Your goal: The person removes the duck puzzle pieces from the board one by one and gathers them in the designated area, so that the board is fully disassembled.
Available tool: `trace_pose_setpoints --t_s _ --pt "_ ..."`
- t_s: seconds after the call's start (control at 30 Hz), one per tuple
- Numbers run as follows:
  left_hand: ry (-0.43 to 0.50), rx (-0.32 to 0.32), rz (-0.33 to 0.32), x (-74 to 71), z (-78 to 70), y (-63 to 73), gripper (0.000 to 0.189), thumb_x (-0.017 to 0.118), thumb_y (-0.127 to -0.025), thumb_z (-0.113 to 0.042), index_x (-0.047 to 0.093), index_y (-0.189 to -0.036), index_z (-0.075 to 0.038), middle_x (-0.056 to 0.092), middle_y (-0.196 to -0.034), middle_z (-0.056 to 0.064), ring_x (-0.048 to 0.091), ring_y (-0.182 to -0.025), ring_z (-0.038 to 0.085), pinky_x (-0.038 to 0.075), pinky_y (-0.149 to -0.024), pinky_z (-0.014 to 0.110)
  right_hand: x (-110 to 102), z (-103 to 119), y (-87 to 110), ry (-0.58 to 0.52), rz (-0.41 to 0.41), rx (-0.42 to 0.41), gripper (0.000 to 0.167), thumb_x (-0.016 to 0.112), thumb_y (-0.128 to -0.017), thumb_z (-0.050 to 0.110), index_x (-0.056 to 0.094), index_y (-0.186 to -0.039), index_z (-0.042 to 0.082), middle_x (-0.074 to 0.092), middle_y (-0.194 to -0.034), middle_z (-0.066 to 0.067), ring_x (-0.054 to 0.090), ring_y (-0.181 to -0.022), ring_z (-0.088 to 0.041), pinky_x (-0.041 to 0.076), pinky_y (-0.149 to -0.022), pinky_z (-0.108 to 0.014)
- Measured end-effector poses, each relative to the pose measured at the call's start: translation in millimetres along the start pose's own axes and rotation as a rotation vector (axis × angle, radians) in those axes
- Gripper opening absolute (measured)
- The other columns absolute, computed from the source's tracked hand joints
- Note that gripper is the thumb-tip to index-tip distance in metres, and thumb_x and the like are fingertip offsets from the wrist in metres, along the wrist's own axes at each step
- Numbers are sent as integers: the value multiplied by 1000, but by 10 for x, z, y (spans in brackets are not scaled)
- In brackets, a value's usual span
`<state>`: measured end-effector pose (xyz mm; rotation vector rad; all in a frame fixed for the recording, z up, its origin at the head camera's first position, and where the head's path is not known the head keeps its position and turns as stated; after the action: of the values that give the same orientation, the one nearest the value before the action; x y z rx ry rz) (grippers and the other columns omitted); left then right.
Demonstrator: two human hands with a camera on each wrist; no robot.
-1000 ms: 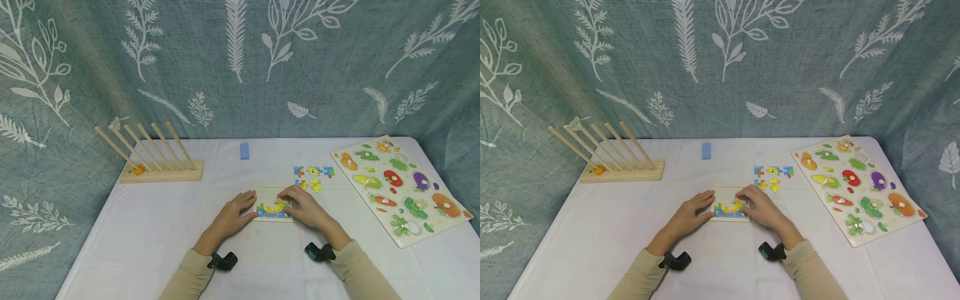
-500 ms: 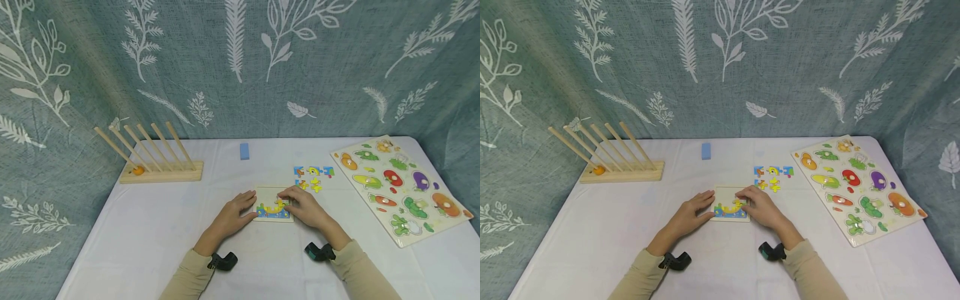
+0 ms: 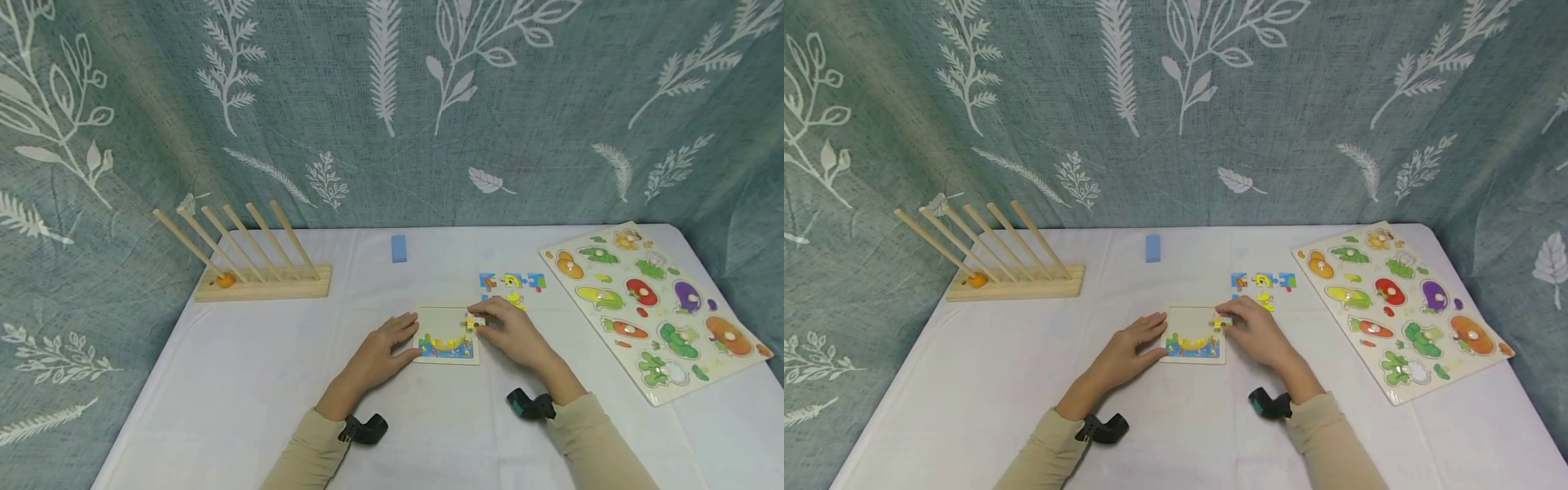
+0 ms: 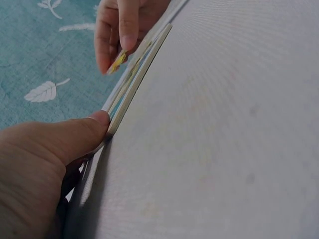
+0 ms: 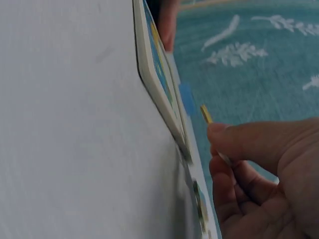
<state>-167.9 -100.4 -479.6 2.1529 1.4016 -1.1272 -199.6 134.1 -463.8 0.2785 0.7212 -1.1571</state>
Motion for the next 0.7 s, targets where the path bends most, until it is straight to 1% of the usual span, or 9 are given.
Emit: trace_pose_setpoints --t_s 0.27,0.5,0.63,0.7 --pt "-2 2 0 0 -2 0 55 68 -88 -27 53 -132 1 47 -143 9 41 -136 24 31 -117 39 -248 -185 44 33 -40 45 31 67 -86 5 66 -117 8 63 -117 -7 60 -107 -23 53 -91 -41" --pt "-2 4 1 -7 -7 2 55 68 -87 -27 53 -132 1 47 -143 10 41 -136 24 31 -117 39 -535 -425 127 47 -94 145 32 64 -91 9 63 -122 6 60 -120 -12 57 -110 -30 52 -90 -46" --pt "-7 2 -1 -7 -4 1 55 68 -87 -28 53 -132 1 47 -143 9 41 -136 24 31 -117 39 -670 -538 183 87 -120 199 34 62 -92 9 60 -125 5 59 -122 -14 55 -110 -30 49 -91 -48" --pt "-7 0 -1 -4 -3 0 55 68 -87 -28 53 -132 1 47 -143 9 41 -136 24 31 -117 39 -708 -580 203 101 -126 212 34 62 -92 8 60 -125 4 58 -123 -16 55 -109 -30 48 -92 -48"
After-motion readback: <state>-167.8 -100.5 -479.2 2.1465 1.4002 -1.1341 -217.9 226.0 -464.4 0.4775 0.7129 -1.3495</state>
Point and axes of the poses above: each hand's wrist, its own y-axis away from the middle knuckle, its own x-axis out of the palm, z = x × y, the point moved 5 cm from there along -y, towards the middle knuckle
